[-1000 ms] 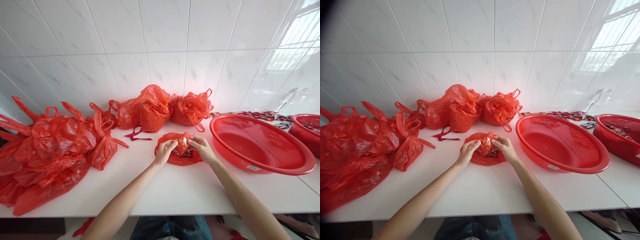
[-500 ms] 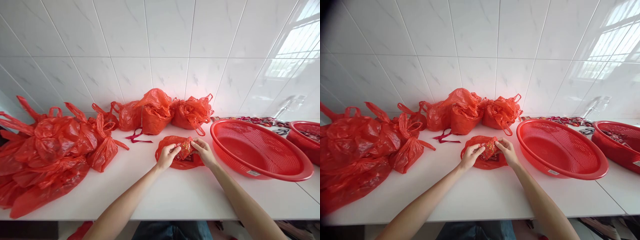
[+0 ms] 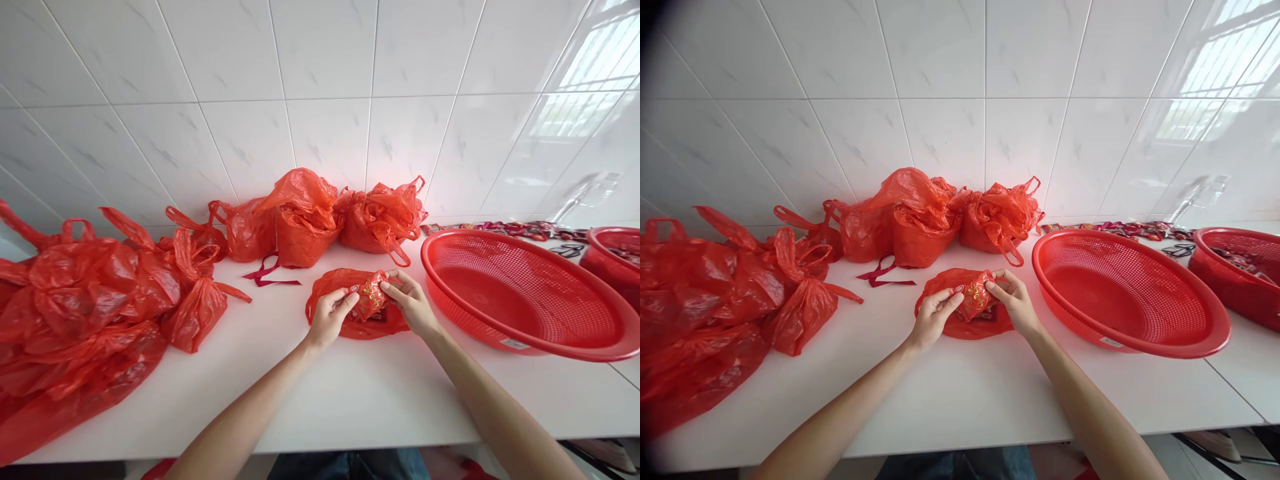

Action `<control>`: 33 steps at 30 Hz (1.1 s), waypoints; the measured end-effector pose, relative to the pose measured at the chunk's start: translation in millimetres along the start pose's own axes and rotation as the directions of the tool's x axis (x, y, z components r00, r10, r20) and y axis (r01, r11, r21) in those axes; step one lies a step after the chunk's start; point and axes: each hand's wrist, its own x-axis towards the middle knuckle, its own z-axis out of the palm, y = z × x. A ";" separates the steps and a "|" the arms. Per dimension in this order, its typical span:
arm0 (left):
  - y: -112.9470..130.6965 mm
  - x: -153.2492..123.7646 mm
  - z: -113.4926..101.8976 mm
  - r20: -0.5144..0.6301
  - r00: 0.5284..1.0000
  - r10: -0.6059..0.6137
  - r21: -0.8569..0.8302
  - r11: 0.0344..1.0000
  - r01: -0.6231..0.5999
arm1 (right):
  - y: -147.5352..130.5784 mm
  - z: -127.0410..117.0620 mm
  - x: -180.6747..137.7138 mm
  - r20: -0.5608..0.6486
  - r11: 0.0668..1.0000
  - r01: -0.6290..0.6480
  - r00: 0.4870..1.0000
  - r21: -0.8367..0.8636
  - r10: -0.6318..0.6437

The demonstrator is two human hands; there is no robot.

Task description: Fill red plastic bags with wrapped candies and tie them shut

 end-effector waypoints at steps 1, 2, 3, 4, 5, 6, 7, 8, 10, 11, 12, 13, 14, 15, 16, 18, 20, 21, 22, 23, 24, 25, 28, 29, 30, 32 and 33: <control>-0.2 -0.4 -1.5 -0.001 1.000 -0.001 -0.003 1.000 0.001 | 0.4 0.2 0.3 -0.011 1.000 0.006 1.000 0.002 -0.006; -0.7 -0.8 -3.6 -0.007 1.000 0.002 -0.003 1.000 -0.002 | 0.6 0.1 0.8 -0.033 1.000 0.017 0.999 0.009 -0.016; -1.5 -0.9 -6.4 -0.016 1.000 0.010 0.001 1.000 -0.010 | 0.7 -0.5 1.6 -0.066 0.999 0.031 0.997 0.019 -0.030; -2.8 -1.0 -9.6 -0.028 0.999 0.018 0.015 1.000 -0.018 | 0.7 -1.7 2.6 -0.105 0.998 0.049 0.993 0.036 -0.045; -4.6 -0.9 -13.3 -0.039 0.999 0.027 0.048 0.999 -0.025 | 0.6 -3.5 3.8 -0.144 0.996 0.068 0.988 0.055 -0.059; -7.0 -0.7 -17.0 -0.048 0.998 0.041 0.100 0.994 -0.036 | 0.6 -5.7 5.0 -0.176 0.994 0.084 0.982 0.070 -0.071; -10.0 -0.5 -20.6 -0.051 0.997 0.063 0.171 0.984 -0.054 | 0.6 -8.1 6.1 -0.199 0.992 0.099 0.977 0.075 -0.082; -13.3 -0.3 -23.8 -0.045 0.994 0.098 0.254 0.964 -0.083 | 0.7 -10.6 7.1 -0.215 0.991 0.111 0.972 0.071 -0.093; -20.5 -0.3 -28.4 0.002 0.981 0.194 0.408 0.896 -0.178 | 1.5 -14.3 8.5 -0.230 0.991 0.124 0.967 0.044 -0.110; -24.0 -0.5 -29.7 0.039 0.970 0.241 0.465 0.855 -0.231 | 2.0 -15.3 8.8 -0.233 0.992 0.123 0.966 0.030 -0.113; -27.1 -1.0 -30.3 0.077 0.958 0.276 0.511 0.814 -0.276 | 2.7 -15.6 8.9 -0.234 0.993 0.119 0.966 0.022 -0.111; -29.8 -1.7 -30.4 0.113 0.949 0.296 0.549 0.777 -0.308 | 3.3 -15.2 8.9 -0.232 0.993 0.115 0.967 0.021 -0.107; -32.0 -2.5 -30.1 0.143 0.942 0.304 0.580 0.745 -0.329 | 3.9 -14.5 8.7 -0.228 0.993 0.111 0.968 0.026 -0.102; -33.7 -3.5 -29.5 0.167 0.937 0.306 0.608 0.717 -0.342 | 4.5 -13.5 8.4 -0.223 0.993 0.110 0.970 0.035 -0.100; -35.1 -4.4 -28.9 0.186 0.934 0.303 0.630 0.692 -0.351 | 5.0 -12.4 8.1 -0.218 0.993 0.110 0.971 0.042 -0.099; -37.4 -6.0 -27.9 0.213 0.932 0.294 0.659 0.661 -0.360 | 5.8 -10.6 7.3 -0.202 0.994 0.102 0.975 0.044 -0.091; -40.0 -6.8 -27.8 0.220 0.936 0.276 0.673 0.652 -0.351 | 6.3 -9.7 6.7 -0.192 0.996 0.087 0.978 0.028 -0.080; -41.6 -6.8 -28.0 0.216 0.940 0.266 0.677 0.653 -0.340 | 6.5 -9.5 6.5 -0.193 0.996 0.083 0.978 0.023 -0.077; -43.4 -6.5 -28.4 0.208 0.944 0.257 0.679 0.657 -0.329 | 6.6 -9.4 6.4 -0.197 0.996 0.083 0.977 0.021 -0.077; -45.2 -5.9 -28.9 0.200 0.947 0.252 0.678 0.662 -0.319 | 6.7 -9.4 6.4 -0.205 0.996 0.086 0.975 0.024 -0.079; -46.9 -5.1 -29.3 0.194 0.948 0.251 0.676 0.666 -0.315 | 6.6 -9.5 6.5 -0.215 0.995 0.091 0.973 0.027 -0.083; -48.4 -4.1 -29.7 0.193 0.948 0.253 0.674 0.668 -0.316 | 6.4 -9.5 6.6 -0.223 0.995 0.096 0.971 0.032 -0.086; -50.1 0.3 -29.7 0.200 0.944 0.262 0.674 0.662 -0.327 | 5.2 -9.3 7.5 -0.249 0.993 0.105 0.964 0.045 -0.091; -49.6 2.1 -29.3 0.199 0.944 0.262 0.676 0.661 -0.326 | 4.6 -9.1 7.7 -0.256 0.993 0.107 0.962 0.050 -0.091; -48.8 4.0 -28.8 0.194 0.946 0.260 0.678 0.662 -0.321 | 4.0 -8.8 7.8 -0.261 0.993 0.107 0.961 0.056 -0.089; -46.5 7.8 -27.8 0.178 0.951 0.251 0.677 0.671 -0.304 | 3.0 -8.1 7.4 -0.267 0.992 0.106 0.960 0.067 -0.084; -45.3 9.6 -27.5 0.170 0.955 0.244 0.674 0.678 -0.293 | 2.6 -7.7 7.1 -0.271 0.991 0.108 0.959 0.073 -0.085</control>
